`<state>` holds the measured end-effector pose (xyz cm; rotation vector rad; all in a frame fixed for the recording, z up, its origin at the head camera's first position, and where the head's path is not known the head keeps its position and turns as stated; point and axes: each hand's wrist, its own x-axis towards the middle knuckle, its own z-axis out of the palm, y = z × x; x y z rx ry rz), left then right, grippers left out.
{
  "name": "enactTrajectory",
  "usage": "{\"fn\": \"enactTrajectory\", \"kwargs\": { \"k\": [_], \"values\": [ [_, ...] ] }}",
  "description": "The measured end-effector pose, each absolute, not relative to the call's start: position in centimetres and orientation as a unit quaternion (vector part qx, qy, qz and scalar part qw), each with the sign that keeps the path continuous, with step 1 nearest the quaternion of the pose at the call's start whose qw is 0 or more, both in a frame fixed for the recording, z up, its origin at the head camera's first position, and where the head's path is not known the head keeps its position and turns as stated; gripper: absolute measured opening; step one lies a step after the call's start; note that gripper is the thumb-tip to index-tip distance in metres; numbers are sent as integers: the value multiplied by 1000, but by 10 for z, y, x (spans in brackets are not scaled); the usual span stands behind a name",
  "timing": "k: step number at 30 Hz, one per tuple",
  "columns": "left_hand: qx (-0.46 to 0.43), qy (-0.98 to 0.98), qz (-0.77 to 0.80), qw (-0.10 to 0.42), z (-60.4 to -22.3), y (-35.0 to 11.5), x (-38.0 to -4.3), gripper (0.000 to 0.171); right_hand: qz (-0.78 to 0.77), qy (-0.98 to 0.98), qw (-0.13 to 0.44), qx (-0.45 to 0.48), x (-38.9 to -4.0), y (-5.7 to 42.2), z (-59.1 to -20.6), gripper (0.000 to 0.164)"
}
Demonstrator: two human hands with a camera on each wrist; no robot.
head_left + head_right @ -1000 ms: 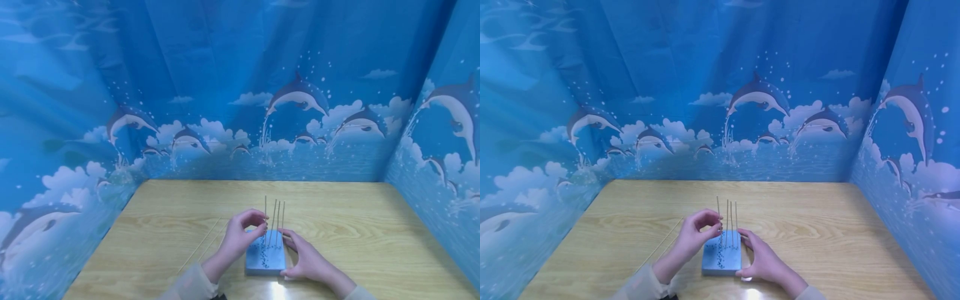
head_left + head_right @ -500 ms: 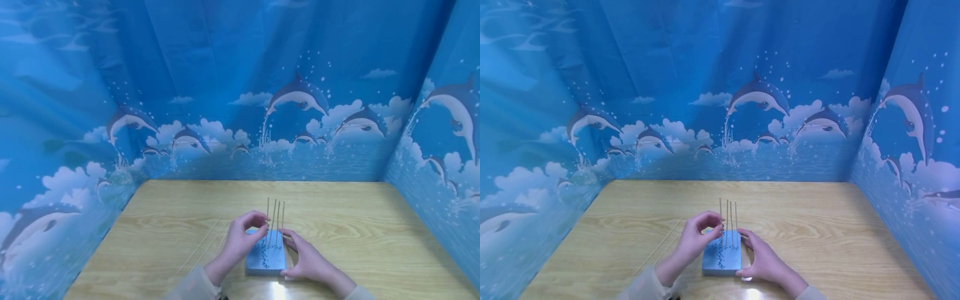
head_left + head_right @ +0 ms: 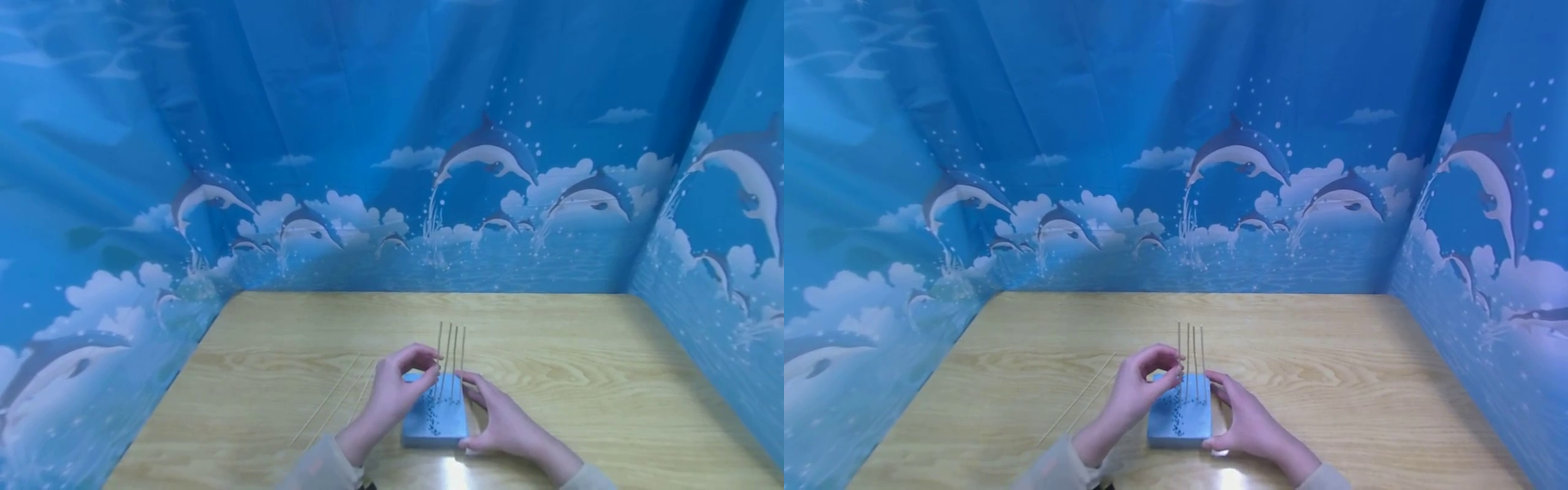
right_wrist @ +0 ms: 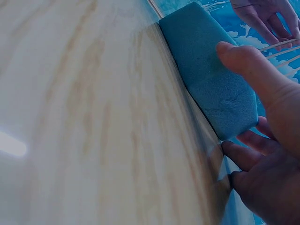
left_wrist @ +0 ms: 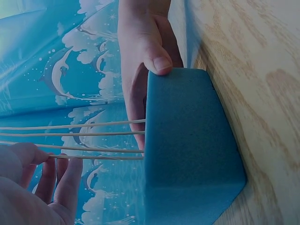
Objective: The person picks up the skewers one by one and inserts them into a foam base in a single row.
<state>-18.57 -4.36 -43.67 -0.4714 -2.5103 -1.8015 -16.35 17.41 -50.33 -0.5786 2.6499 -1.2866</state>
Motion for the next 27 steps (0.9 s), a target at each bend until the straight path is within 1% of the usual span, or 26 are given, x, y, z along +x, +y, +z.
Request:
{"fn": "enactTrajectory", "kwargs": {
  "k": [8, 18, 27],
  "values": [
    [-146, -798, -585, 11, -437, -46, -186, 21, -429, 878, 68, -201, -164, 174, -503, 112],
    [-148, -804, -576, 3, -433, -45, -187, 21, -428, 880, 69, -194, -165, 173, -502, 115],
    [-149, -811, -566, 12, -436, -41, -185, 20, -434, 877, 69, -194, -164, 174, -503, 113]
  ]
}}
